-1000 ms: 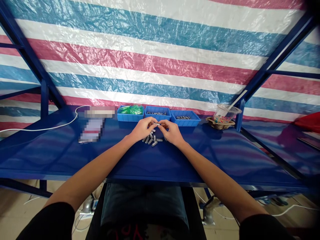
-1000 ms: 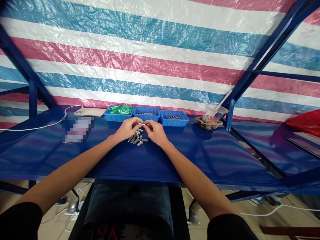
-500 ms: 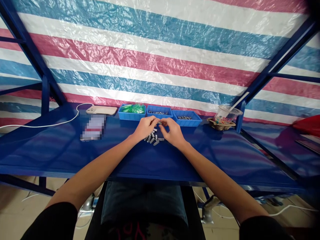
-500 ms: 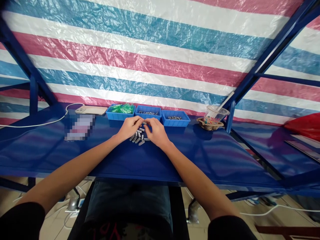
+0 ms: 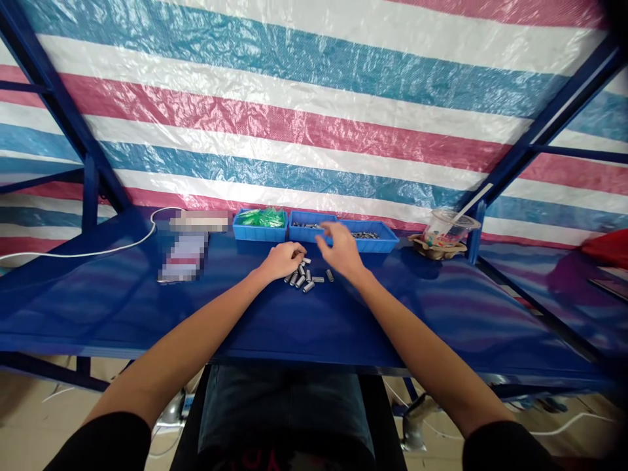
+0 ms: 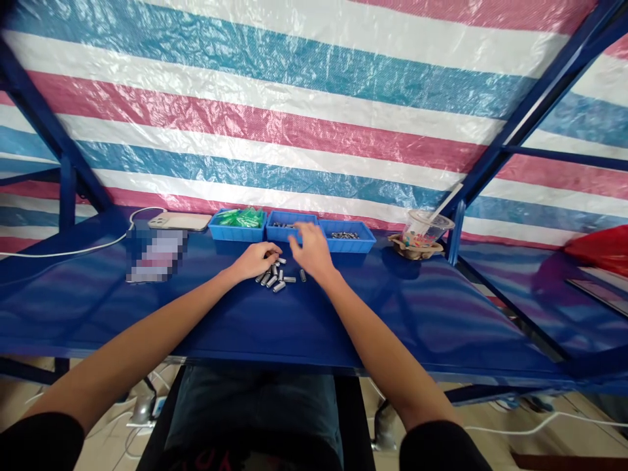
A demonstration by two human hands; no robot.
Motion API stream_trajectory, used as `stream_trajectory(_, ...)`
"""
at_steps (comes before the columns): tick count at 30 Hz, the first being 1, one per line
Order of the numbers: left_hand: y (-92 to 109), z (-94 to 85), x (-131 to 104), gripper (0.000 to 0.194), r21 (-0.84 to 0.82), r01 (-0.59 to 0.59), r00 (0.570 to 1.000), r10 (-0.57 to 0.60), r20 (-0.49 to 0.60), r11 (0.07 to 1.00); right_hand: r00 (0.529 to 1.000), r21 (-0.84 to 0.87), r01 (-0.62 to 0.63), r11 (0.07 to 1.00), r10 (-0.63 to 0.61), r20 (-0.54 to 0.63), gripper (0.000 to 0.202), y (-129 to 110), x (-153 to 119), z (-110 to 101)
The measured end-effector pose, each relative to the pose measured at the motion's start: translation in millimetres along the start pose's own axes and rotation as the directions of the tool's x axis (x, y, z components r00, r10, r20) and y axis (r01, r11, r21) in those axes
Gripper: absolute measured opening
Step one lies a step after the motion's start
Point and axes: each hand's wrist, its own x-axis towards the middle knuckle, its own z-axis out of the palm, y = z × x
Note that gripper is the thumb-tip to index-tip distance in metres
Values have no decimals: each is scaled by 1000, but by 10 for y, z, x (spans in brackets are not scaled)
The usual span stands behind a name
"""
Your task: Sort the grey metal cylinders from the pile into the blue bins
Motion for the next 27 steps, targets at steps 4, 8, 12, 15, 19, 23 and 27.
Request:
stream_trajectory(4,0,34,0,23,69,35,999,-36,10,997,964,19,43,999,-47,261,12,-121,-220,162)
stream_trajectory(8,23,23,-13,33,86,69,998,-70,9,994,913,33,44,998,-54,404,15,-127,-180,177)
stream_trajectory(12,23,24,-29,41,77,67,998,-67,-1,995,886,44,27,999,-45,462,24,-130,-172,121)
stream_trajectory(15,4,38,-32,41,58,57,998,-56,-16,997,892,44,-34,998,11,452,19,-159,-212,100)
stream_trajectory(19,-15,61,-23,34,20,24,998,-23,-50,1000,923,136,-177,975,116,368,13,-183,-215,96)
stream_trajectory(23,26,49,-15,26,-46,-65,993,59,-104,997,925,346,-349,871,260,278,7,-160,-156,110)
stream_trajectory(27,102,3,-29,26,-123,-179,973,157,-171,976,885,565,-464,682,379,269,9,-122,-102,125)
